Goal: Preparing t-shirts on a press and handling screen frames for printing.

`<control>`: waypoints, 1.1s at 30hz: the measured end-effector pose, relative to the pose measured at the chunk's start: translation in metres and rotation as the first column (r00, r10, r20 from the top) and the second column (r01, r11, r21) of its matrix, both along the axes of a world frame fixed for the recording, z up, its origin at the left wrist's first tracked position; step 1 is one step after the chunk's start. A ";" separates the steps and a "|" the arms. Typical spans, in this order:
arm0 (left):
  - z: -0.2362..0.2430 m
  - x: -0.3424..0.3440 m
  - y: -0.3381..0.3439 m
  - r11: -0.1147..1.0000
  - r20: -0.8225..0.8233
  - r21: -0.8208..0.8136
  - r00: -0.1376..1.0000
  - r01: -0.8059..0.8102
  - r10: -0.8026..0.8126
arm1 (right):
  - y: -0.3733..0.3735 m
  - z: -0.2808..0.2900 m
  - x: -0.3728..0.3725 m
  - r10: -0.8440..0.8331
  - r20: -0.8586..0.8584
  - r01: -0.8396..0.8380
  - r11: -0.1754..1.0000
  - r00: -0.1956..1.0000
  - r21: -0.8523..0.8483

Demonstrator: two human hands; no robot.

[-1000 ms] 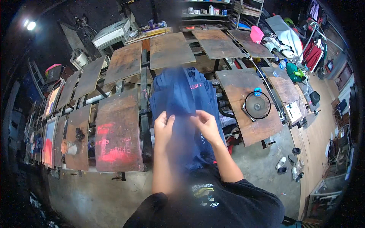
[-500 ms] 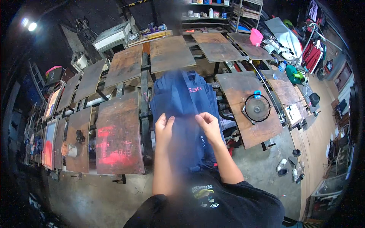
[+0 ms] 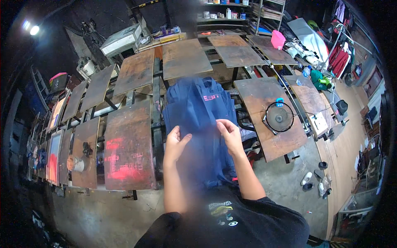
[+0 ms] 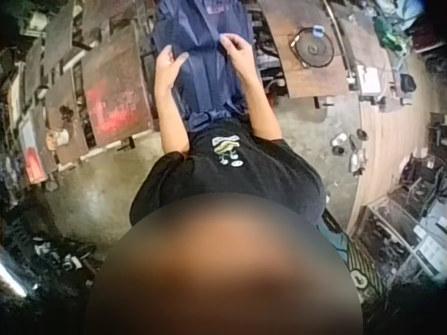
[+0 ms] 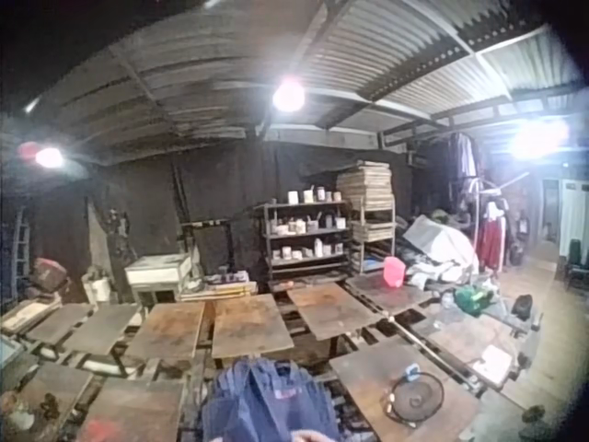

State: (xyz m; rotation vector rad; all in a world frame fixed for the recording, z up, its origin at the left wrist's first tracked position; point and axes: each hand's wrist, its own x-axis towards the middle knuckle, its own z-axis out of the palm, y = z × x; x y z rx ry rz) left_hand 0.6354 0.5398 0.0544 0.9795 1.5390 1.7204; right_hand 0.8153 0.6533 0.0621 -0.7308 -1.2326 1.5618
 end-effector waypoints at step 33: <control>0.020 0.013 -0.002 0.981 -0.121 -0.008 0.974 -0.196 0.194 | -0.005 -0.007 -0.005 -0.093 -0.018 0.095 0.989 0.995 0.117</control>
